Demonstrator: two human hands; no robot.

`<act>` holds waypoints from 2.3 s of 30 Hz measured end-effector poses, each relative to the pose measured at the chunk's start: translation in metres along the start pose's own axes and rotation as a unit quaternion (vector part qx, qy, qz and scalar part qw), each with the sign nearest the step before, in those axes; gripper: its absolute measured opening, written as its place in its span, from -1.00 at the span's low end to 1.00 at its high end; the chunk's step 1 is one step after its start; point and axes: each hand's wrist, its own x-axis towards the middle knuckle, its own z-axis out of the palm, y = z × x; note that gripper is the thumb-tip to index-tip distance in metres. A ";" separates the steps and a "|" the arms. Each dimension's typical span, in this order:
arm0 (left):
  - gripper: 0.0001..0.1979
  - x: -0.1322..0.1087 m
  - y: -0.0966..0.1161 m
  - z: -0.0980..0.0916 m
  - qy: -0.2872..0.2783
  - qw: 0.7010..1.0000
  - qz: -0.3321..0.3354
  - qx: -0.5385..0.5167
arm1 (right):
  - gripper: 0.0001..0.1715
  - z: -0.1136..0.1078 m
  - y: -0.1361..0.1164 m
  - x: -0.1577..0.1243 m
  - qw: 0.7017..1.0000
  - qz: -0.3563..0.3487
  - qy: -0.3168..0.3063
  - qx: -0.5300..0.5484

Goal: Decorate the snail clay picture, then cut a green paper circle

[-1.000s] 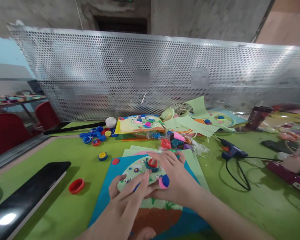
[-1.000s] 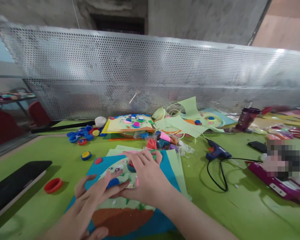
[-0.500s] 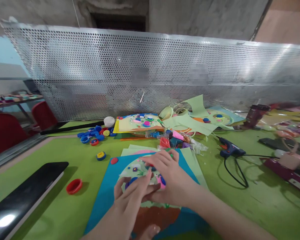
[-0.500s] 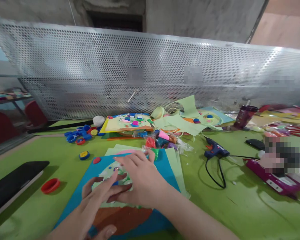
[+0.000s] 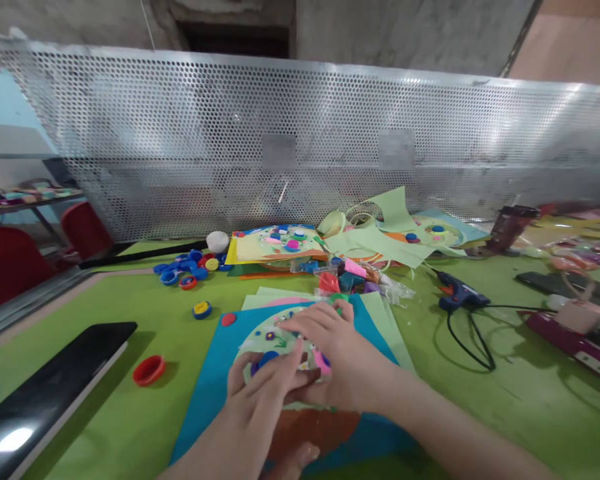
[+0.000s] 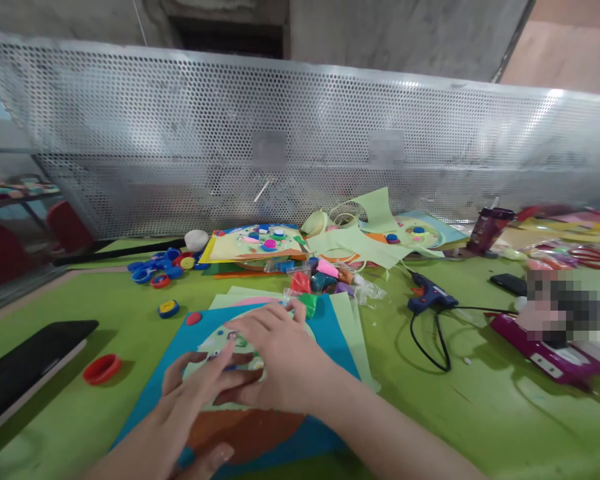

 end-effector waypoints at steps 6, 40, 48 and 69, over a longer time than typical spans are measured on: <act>-0.20 0.002 0.004 -0.003 -0.006 1.000 0.008 0.021 | -0.42 0.000 0.000 0.000 1.000 -0.023 -0.002 0.005; -0.39 -0.002 0.000 0.006 -0.018 0.929 -0.171 -0.328 | -0.60 -0.014 0.002 -0.001 0.996 -0.027 -0.082 -0.007; -0.34 -0.002 -0.003 0.003 -0.073 0.899 -0.223 -0.370 | -0.60 -0.015 0.006 -0.001 0.994 -0.009 -0.101 0.038; -0.14 0.014 -0.013 -0.005 -0.084 0.785 -0.364 -0.494 | -0.67 -0.017 0.022 -0.005 0.980 0.063 -0.162 0.101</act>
